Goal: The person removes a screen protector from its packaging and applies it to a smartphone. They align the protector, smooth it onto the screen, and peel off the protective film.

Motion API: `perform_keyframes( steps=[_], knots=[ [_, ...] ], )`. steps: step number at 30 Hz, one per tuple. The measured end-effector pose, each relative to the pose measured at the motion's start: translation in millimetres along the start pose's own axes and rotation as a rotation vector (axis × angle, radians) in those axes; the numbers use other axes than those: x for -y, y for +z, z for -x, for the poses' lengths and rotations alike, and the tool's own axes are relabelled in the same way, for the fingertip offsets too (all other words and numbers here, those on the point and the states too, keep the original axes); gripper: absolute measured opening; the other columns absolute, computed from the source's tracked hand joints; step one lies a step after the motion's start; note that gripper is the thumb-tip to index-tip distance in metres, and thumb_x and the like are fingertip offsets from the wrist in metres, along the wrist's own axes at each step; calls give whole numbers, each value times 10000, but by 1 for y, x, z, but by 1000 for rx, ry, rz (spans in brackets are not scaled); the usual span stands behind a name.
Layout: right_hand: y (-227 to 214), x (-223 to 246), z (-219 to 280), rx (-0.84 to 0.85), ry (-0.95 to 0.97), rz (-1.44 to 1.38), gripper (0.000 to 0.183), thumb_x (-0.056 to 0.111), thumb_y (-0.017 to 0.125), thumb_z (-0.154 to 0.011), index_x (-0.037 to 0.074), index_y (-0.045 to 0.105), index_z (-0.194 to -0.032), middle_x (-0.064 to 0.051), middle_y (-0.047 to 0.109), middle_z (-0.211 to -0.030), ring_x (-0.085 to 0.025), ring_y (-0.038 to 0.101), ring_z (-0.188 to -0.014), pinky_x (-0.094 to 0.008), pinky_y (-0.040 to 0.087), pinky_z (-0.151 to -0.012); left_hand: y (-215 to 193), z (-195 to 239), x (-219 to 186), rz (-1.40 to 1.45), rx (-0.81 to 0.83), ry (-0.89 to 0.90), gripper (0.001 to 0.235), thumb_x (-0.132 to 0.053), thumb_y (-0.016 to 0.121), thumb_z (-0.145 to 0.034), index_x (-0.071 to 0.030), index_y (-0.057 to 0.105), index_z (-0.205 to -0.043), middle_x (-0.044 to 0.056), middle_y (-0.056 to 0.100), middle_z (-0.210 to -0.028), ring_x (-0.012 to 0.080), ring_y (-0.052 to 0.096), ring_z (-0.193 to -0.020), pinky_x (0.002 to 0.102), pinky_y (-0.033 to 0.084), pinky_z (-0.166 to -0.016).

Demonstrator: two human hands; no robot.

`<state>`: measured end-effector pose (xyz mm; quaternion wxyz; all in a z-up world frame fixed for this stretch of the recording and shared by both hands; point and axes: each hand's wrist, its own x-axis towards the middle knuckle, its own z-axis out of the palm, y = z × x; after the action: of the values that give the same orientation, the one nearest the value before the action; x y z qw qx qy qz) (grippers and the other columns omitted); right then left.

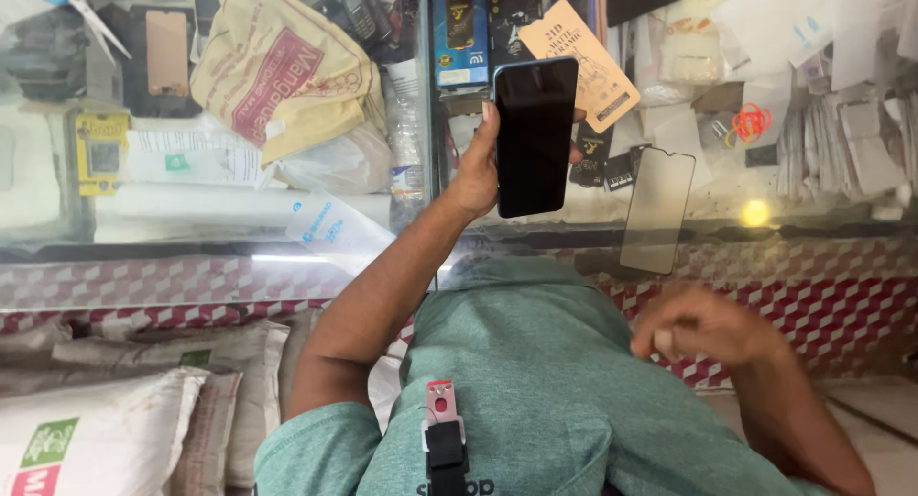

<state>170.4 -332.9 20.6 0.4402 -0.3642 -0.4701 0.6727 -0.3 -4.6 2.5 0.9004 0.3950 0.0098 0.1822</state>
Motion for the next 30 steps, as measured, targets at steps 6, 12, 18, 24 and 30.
perform_keyframes(
  steps=[6,12,18,24,30],
  knots=[
    [-56,51,-91,-825,-105,221,249,92,720,-974,-52,574,-1116,-74,657,-667,-62,543,-462,-220,417,-458,5,8,12,-38,116,-145,1022,-823,321,-986,22,452,-1547,209,666,-1319,280,685,-1239,398,568,-1101],
    [-67,76,-156,-510,-117,53,746,288,870,-819,25,596,-1461,9,682,-814,-19,569,-597,-141,388,-470,11,17,1,-318,177,-102,968,-795,314,-1015,36,544,-1454,167,739,-1172,225,715,-1072,341,584,-937],
    [-50,46,-169,-443,34,-104,628,256,866,-850,27,596,-1368,35,632,-838,-27,565,-604,-156,458,-492,13,23,0,-112,-18,-11,853,-703,329,-1091,36,542,-1459,123,663,-1227,193,650,-1112,302,541,-992],
    [-28,29,-161,-293,-9,-13,722,229,831,-855,52,484,-1463,-4,685,-984,-68,699,-807,-226,644,-739,13,18,0,-127,-97,107,908,-759,201,-1034,-13,606,-1354,139,711,-1198,259,722,-1089,403,635,-959],
    [-29,32,-166,-407,63,73,718,187,823,-819,13,527,-1451,-18,683,-836,-5,491,-502,-147,387,-363,14,13,3,-191,-96,94,916,-769,175,-1034,-24,629,-1315,158,739,-1125,278,757,-1036,434,669,-920]
  ],
)
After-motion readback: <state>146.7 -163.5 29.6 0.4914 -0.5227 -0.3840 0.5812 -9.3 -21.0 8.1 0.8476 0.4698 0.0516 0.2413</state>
